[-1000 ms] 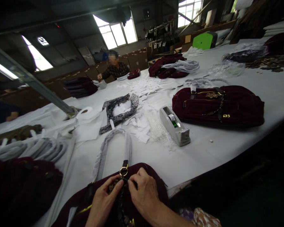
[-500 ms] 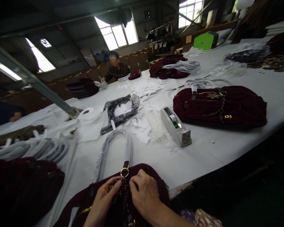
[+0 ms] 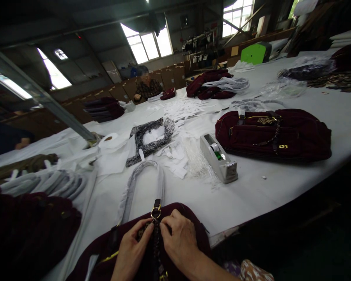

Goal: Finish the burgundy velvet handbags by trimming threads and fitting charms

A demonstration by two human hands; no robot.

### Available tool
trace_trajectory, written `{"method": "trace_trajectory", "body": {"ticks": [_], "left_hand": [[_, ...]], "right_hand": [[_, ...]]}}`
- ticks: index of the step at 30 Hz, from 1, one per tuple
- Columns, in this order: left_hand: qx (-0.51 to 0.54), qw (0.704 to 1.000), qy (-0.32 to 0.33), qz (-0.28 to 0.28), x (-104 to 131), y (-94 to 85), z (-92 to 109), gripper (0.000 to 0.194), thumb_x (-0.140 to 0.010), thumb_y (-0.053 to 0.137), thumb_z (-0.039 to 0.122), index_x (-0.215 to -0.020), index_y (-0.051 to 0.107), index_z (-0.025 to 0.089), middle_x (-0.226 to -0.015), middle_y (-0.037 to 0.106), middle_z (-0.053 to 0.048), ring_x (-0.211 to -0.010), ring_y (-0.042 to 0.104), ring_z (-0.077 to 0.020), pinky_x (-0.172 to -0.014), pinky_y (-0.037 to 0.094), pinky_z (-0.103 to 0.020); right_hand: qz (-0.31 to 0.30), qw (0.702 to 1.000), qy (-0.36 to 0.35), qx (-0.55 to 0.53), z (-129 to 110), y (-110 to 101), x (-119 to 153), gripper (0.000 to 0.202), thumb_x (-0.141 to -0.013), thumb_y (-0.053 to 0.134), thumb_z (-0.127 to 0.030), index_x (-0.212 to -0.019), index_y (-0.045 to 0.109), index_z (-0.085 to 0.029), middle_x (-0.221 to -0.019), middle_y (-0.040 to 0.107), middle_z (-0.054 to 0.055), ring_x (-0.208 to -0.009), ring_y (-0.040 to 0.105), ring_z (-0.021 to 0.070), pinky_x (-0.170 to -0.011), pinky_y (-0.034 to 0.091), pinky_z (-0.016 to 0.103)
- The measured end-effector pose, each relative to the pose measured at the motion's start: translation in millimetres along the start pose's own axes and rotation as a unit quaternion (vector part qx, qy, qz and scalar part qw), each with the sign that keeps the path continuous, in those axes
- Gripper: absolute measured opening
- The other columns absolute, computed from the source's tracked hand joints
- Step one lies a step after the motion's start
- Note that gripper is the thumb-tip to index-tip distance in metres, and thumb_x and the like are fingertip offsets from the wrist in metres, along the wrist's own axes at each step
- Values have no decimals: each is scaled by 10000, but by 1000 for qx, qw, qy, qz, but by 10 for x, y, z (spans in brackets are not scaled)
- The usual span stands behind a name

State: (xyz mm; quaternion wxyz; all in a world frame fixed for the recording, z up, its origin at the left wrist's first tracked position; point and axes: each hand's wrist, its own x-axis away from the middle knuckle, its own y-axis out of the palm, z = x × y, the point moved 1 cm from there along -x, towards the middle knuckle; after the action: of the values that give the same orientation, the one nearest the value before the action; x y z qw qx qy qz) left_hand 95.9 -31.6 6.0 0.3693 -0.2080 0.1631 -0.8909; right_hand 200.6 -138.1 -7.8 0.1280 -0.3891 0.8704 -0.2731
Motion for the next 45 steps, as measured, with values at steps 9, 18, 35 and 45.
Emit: {"method": "trace_trajectory", "body": {"ticks": [9, 18, 35, 45], "left_hand": [[38, 999, -14, 28, -20, -5, -25, 375, -713, 610, 450, -969, 647, 178, -935, 697, -48, -864, 632, -219, -787, 487, -271], [105, 992, -66, 19, -53, -9, -16, 396, -712, 620, 457, -952, 620, 143, -702, 667, -21, -719, 619, -195, -615, 476, -240], [95, 995, -29, 32, -148, -4, 64, 392, -700, 623, 446, -976, 584, 170, -819, 685, -40, -766, 624, -202, -704, 473, -278], [-44, 997, 28, 55, -95, 17, 149, 291, -756, 535, 496, -758, 583, 208, -698, 627, 13, -692, 562, -179, -675, 413, -249]], "right_hand": [[13, 1000, -6, -1, -21, 2, -40, 228, -867, 460, -248, -745, 652, -223, -716, 566, -21, -653, 544, 91, -614, 335, 204], [-9, 1000, -5, -16, 9, -10, -21, 235, -885, 429, -246, -800, 647, -251, -747, 611, -18, -689, 578, 111, -641, 359, 205], [-25, 1000, -2, 13, -38, -34, -178, 232, -881, 397, -211, -869, 621, -270, -792, 689, -25, -744, 640, 132, -649, 363, 215], [-17, 1000, -16, 21, -34, -14, -165, 201, -888, 402, -231, -843, 597, -251, -777, 668, -27, -726, 624, 137, -628, 340, 229]]}}
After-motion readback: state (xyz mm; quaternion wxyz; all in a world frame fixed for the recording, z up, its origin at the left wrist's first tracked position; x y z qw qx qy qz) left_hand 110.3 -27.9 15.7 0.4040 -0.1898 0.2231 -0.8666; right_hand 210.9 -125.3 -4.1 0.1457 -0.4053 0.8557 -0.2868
